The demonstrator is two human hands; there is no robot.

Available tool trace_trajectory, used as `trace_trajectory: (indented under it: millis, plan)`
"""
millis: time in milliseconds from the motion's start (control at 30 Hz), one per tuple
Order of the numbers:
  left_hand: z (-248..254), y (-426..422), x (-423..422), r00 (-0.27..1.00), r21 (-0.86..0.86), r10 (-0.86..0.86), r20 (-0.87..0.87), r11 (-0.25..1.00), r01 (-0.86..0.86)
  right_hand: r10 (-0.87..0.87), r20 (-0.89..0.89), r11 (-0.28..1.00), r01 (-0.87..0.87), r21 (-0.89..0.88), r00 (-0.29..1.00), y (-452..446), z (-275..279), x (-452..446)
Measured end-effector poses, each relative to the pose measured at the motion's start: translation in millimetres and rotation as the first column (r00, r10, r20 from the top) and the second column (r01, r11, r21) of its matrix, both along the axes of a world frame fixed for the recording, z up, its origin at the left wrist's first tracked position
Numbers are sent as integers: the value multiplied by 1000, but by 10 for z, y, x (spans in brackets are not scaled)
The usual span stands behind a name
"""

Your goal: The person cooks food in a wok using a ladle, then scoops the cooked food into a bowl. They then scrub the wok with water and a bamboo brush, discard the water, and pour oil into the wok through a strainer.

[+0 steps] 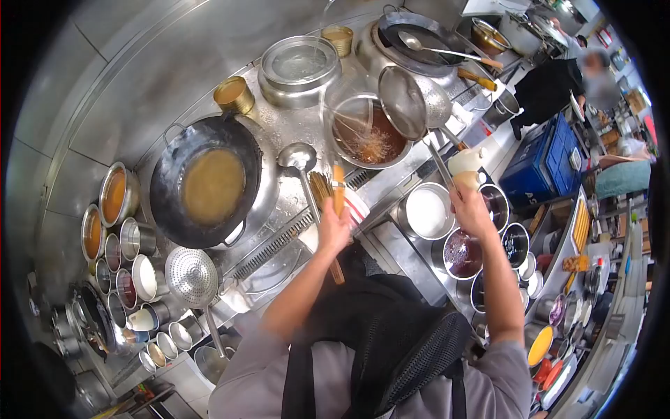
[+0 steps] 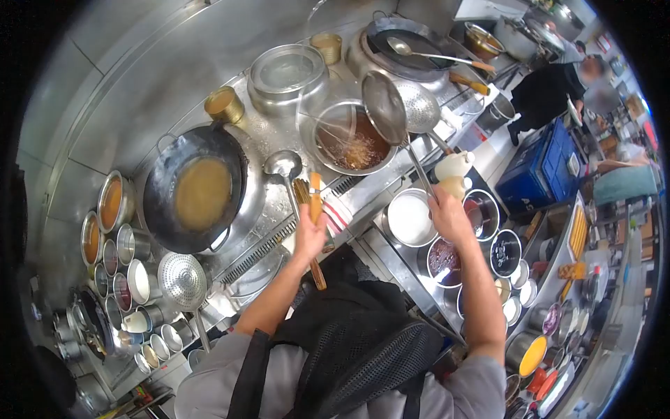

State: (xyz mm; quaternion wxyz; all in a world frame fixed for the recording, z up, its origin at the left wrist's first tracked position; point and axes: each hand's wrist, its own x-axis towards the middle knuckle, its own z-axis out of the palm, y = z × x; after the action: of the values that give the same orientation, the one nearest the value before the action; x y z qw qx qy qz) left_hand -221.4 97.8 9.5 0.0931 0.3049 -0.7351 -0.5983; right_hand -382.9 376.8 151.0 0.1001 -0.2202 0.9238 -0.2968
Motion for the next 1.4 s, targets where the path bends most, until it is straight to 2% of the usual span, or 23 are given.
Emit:
trace_trajectory:
  millis: [33, 100, 167, 200, 233, 267, 333, 367, 433, 500, 600, 733, 833, 1067, 1167, 1267, 1400]
  plan:
    - [33, -80, 65, 999, -179, 40, 10, 983, -38, 44, 4, 999, -45, 16, 999, -45, 55, -85]
    - [233, -209, 165, 992, -312, 99, -80, 943, -120, 140, 23, 973, -142, 183, 990, -98, 3, -403]
    - [463, -282, 224, 988, -303, 101, -118, 944, -133, 386, -166, 901, -331, 280, 908, -66, -416, -904]
    - [503, -312, 254, 988, -308, 109, -108, 941, -137, 307, 71, 904, -314, 290, 949, -264, -212, -927]
    - [553, -330, 286, 988, -313, 116, -97, 939, -141, 208, 303, 903, -302, 307, 930, -481, 121, -904]
    - [640, -318, 312, 988, -289, 125, -88, 946, -146, 143, 411, 920, -274, 280, 901, -579, 259, -957]
    - [631, -320, 344, 981, -331, 137, -137, 927, -176, 22, 598, 958, -189, 218, 801, -664, 456, -1091]
    - [622, -316, 358, 975, -349, 145, -166, 916, -195, -12, 727, 981, -134, 143, 687, -612, 421, -1244]
    - [614, -316, 364, 974, -350, 158, -160, 914, -206, 9, 805, 991, -115, 73, 593, -451, 314, -1430]
    - [652, -319, 341, 974, -355, 176, -144, 909, -217, -1, 891, 1000, 13, -6, 455, -303, 73, -1485]
    - [713, -321, 305, 978, -394, 178, -112, 895, -208, 99, 930, 974, 155, -163, 353, -175, -241, -1244]
    - [702, -330, 226, 984, -466, 157, -88, 866, -180, 243, 944, 841, 436, -320, 225, -31, -706, -920]
    - [723, -281, 128, 986, -498, 151, -74, 851, -167, 363, 911, 753, 514, -410, 196, 62, -863, -669]
    - [538, -253, -90, 988, -578, 154, -1, 806, -126, 443, 870, 621, 626, -472, 217, 126, -1134, -324]
    - [522, -238, -140, 988, -547, 154, 16, 829, -120, 453, 858, 579, 652, -490, 242, 128, -1152, -231]
    - [494, -202, -157, 985, -582, 169, 35, 804, -117, 439, 853, 559, 658, -504, 281, 178, -1050, -146]
    - [472, -108, -151, 984, -547, 162, 74, 832, -96, 426, 851, 522, 685, -507, 306, 276, -745, -4]
